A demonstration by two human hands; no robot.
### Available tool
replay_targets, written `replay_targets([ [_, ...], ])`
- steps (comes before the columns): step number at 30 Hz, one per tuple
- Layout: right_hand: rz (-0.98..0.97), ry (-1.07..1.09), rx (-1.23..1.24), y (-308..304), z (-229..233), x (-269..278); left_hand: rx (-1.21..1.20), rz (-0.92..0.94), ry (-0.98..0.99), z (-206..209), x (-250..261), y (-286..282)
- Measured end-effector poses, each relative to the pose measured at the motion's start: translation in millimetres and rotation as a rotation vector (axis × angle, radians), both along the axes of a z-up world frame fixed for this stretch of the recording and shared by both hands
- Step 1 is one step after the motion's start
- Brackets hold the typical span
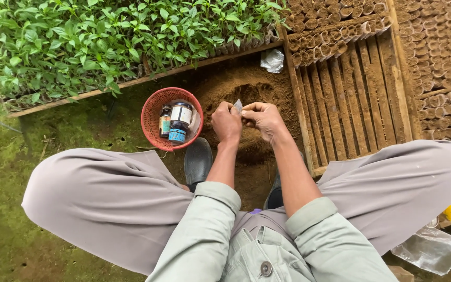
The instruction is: Preparing seedling pots by inserting small packets into soil balls and arranging them in a tray.
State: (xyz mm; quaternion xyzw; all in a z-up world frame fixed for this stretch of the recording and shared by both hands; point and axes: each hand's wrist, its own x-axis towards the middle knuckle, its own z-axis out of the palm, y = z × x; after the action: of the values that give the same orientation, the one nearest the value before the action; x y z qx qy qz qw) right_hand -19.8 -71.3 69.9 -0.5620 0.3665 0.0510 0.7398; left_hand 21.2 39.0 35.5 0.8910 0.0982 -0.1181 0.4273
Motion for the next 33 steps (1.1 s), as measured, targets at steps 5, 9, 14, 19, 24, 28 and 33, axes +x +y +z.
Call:
replay_targets([
  [5,-0.005,-0.007,-0.050,-3,-4,0,-0.032,0.014,-0.021,-9,0,1],
  [9,-0.053,-0.012,-0.059,-15,-8,-1,-0.038,0.019,-0.028,-5,0,3],
  [14,-0.015,-0.036,-0.094,-2,21,6,-0.045,0.012,-0.022,8,-3,0],
  [19,0.033,-0.061,-0.174,2,19,8,-0.046,0.007,-0.034,4,-5,-3],
  [24,0.068,-0.061,-0.254,4,19,9,-0.046,-0.007,-0.021,-8,-5,-6],
  [28,0.085,-0.056,-0.300,12,38,8,-0.058,-0.007,-0.010,0,-6,-8],
  [33,0.204,-0.003,-0.444,1,4,12,-0.064,0.000,0.005,3,-8,-7],
])
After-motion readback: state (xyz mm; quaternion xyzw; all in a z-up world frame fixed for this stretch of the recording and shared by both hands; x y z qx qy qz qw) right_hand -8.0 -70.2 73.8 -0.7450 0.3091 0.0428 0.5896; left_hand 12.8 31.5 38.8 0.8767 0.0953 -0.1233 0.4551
